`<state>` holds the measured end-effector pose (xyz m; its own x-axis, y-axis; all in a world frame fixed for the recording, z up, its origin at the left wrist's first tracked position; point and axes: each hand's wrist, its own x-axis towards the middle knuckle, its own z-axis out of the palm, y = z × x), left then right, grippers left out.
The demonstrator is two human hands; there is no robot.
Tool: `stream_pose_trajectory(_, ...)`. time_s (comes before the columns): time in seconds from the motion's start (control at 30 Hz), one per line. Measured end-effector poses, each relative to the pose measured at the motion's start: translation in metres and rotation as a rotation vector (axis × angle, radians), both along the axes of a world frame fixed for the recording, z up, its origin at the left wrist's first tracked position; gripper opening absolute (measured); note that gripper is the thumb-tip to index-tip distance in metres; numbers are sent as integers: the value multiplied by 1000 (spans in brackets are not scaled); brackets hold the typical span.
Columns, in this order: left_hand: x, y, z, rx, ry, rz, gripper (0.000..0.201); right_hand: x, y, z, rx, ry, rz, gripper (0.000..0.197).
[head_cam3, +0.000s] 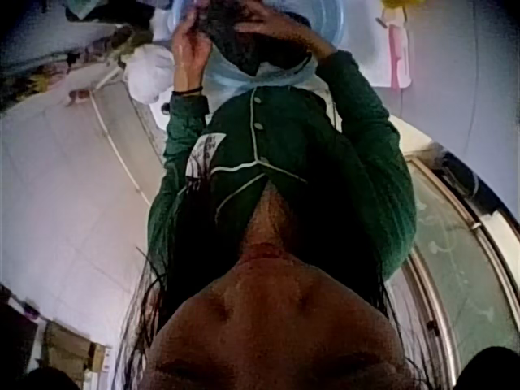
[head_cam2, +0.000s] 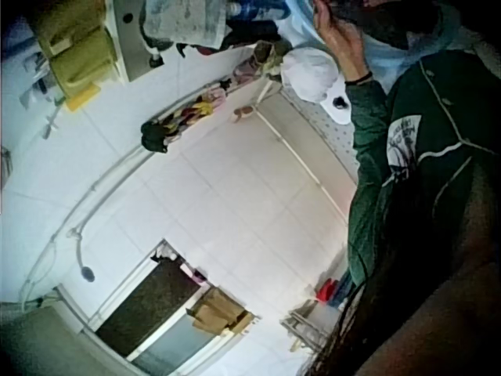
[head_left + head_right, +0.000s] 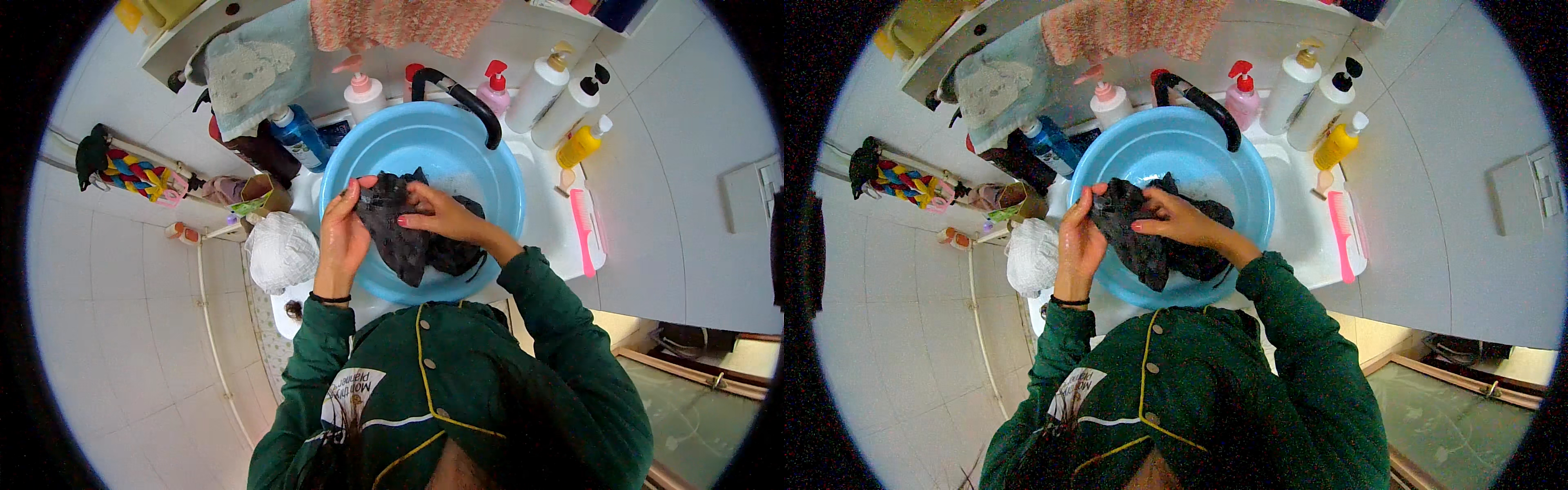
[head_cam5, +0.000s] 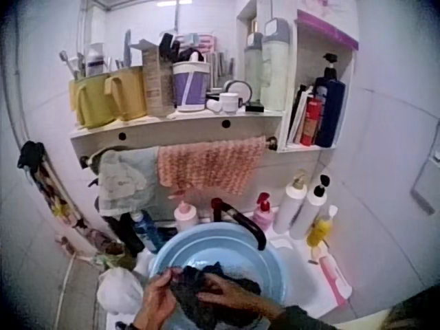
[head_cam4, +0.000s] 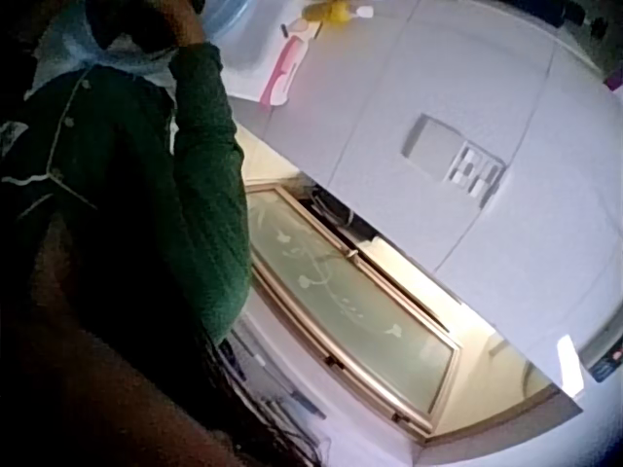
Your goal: Washing a white and black garment by hand in a basin.
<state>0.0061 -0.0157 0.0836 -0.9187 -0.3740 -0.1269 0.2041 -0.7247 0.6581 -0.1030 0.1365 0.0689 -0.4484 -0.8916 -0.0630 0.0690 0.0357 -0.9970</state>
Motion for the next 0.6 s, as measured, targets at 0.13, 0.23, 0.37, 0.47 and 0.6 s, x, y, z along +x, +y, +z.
stream_pose_trajectory(0.13,0,-5,16,-295,-60,146,26,-10,10,4,51,-187,57,33)
stream_pose_trajectory(0.23,4,-17,5,-396,-81,233,27,-19,19,7,145,-78,32,27)
stream_pose_trajectory(0.37,6,-18,0,-278,-92,261,27,-23,30,-2,42,-106,-145,25)
stream_pose_trajectory(0.47,13,-27,-6,-201,-82,267,24,-30,41,5,91,-115,-191,25)
stream_pose_trajectory(0.6,12,-22,-4,-188,-70,170,23,-27,29,-8,107,0,-232,27)
